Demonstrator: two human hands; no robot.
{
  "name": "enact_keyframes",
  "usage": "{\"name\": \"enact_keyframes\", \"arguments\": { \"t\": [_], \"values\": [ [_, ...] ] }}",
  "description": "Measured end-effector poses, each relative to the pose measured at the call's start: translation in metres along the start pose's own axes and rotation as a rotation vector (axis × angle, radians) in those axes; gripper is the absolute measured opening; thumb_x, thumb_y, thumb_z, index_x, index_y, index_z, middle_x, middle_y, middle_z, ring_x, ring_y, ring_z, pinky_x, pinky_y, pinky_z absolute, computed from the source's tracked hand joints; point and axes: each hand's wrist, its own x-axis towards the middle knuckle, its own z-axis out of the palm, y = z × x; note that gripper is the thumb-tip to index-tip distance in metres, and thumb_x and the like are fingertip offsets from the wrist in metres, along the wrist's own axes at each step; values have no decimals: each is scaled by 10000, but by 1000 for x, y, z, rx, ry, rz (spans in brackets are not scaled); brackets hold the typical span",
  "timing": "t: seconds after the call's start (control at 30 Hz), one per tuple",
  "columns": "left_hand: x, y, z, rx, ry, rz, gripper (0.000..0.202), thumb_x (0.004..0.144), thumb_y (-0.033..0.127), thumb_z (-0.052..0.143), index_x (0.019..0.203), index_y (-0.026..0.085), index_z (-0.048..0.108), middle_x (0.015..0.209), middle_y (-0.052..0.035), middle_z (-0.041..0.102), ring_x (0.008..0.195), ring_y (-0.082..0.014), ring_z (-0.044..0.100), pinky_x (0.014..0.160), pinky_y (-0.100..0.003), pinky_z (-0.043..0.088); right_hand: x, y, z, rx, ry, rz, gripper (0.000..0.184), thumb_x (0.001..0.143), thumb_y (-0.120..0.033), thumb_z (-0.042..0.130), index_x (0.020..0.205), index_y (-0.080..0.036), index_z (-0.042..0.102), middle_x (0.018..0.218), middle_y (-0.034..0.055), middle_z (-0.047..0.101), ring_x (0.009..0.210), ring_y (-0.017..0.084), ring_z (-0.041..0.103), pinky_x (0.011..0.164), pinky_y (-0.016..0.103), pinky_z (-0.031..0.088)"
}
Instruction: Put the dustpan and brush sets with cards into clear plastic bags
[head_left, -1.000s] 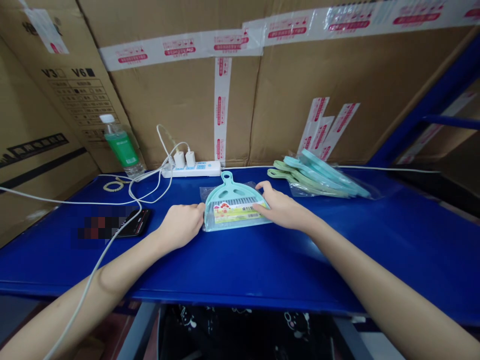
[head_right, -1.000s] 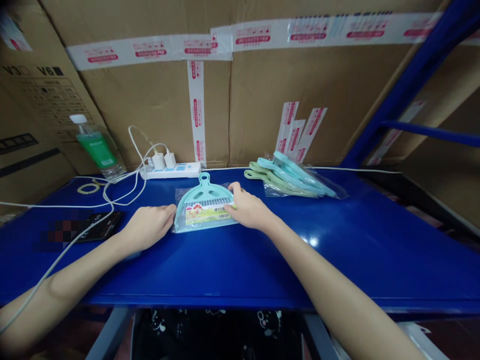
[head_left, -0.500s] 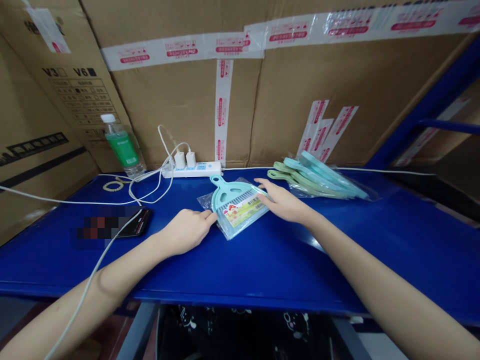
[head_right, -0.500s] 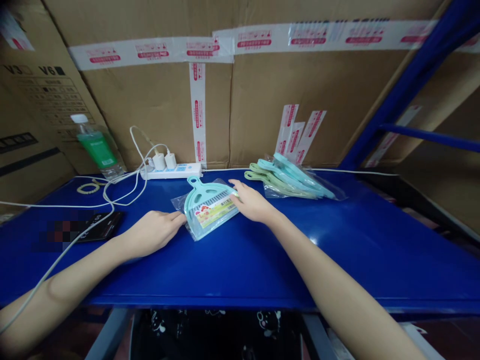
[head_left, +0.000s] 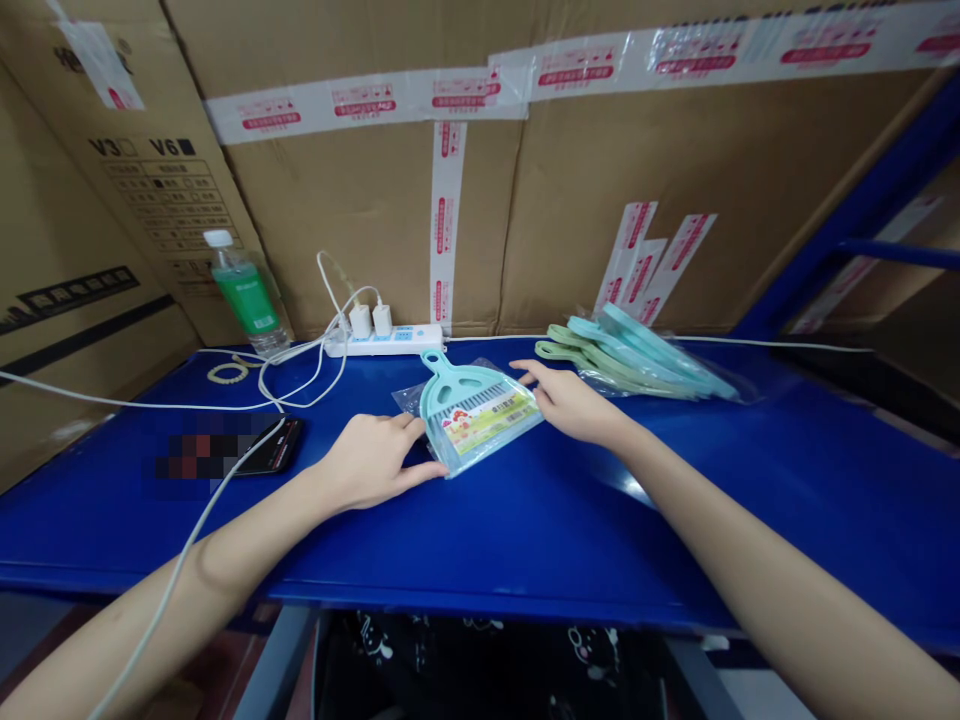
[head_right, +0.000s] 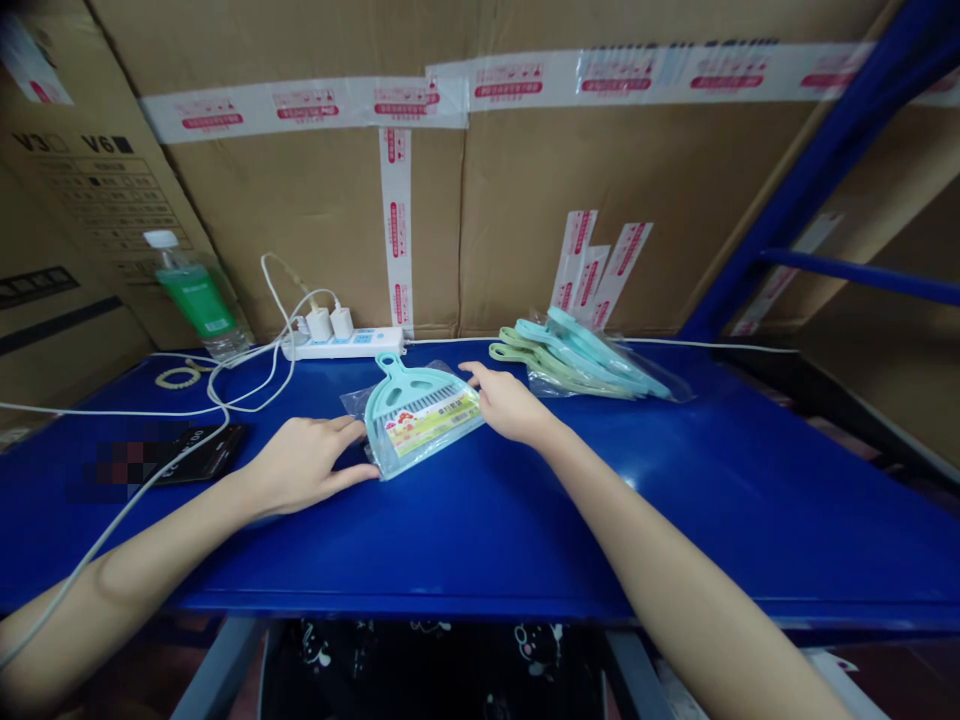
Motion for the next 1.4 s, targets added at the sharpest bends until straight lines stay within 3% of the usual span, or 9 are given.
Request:
{"name": "enact_keyframes", "arguments": {
  "t": [0.1, 0.43, 0.67, 0.8, 0.9, 1.07, 1.23, 1.4],
  "values": [
    [-1, -1, 0, 5, -4, -24, 531, 839, 640, 419, 987, 157, 580, 924, -89, 691, 815, -254, 670, 685, -328, 500, -1, 1, 2, 10, 10, -26, 602, 751, -46, 347, 1345, -116, 416, 1153, 151, 648, 923, 227, 645, 778, 337, 469],
    [-1, -3, 1, 49, 44, -16, 484, 844, 620, 436, 865, 159, 581, 838, -74, 694, 734, -228, 669, 604, -292, 478, 5, 13, 14, 89, 73, -189, 643, 704, 2, 347, 1325, -144, 429, 1202, 145, 621, 952, 219, 642, 852, 399, 494],
    [-2, -2, 4, 57, 104, 25, 501, 841, 599, 471, 1025, 137, 527, 834, -73, 672, 698, -230, 660, 569, -298, 475, 5, 16, 18, 181, 107, -211, 651, 695, -18, 370, 1327, -163, 428, 1245, 162, 545, 952, 221, 633, 793, 381, 542],
    [-2, -4, 7, 76, 176, 115, 514, 855, 562, 479, 1185, 168, 475, 991, -84, 648, 726, -216, 658, 564, -296, 479, 4, 16, 14, 114, 111, -123, 568, 733, -68, 429, 1294, -158, 462, 1094, 141, 598, 715, 175, 639, 698, 355, 554],
    [-2, -5, 8, 101, 162, 190, 392, 879, 485, 493, 1169, 222, 512, 951, -46, 632, 692, -179, 646, 556, -270, 472, 3, 14, 11, 140, 52, -93, 524, 757, -92, 444, 1276, -153, 471, 1017, 114, 617, 603, 132, 609, 634, 311, 551],
    [0, -5, 9, 147, 160, 212, 211, 933, 268, 420, 1061, 224, 582, 908, -22, 617, 633, -122, 614, 542, -233, 459, 2, 9, 13, 217, 23, -127, 516, 778, -115, 451, 1293, -143, 449, 1097, 135, 598, 667, 137, 623, 647, 309, 559],
    [2, -5, 8, 171, 145, 193, 186, 919, 229, 434, 966, 193, 610, 830, -19, 623, 640, -145, 621, 532, -246, 461, 1, 6, 14, 277, 19, -157, 524, 792, -166, 473, 1315, -171, 431, 1175, 144, 572, 761, 160, 642, 714, 345, 573],
    [3, -7, 9, 219, 134, 147, 187, 883, 145, 467, 989, 201, 610, 803, -21, 629, 655, -147, 628, 541, -235, 458, -1, 4, 14, 336, -27, -174, 576, 786, -181, 489, 1352, -185, 381, 1232, 155, 539, 914, 215, 645, 764, 380, 577]
  ]
}}
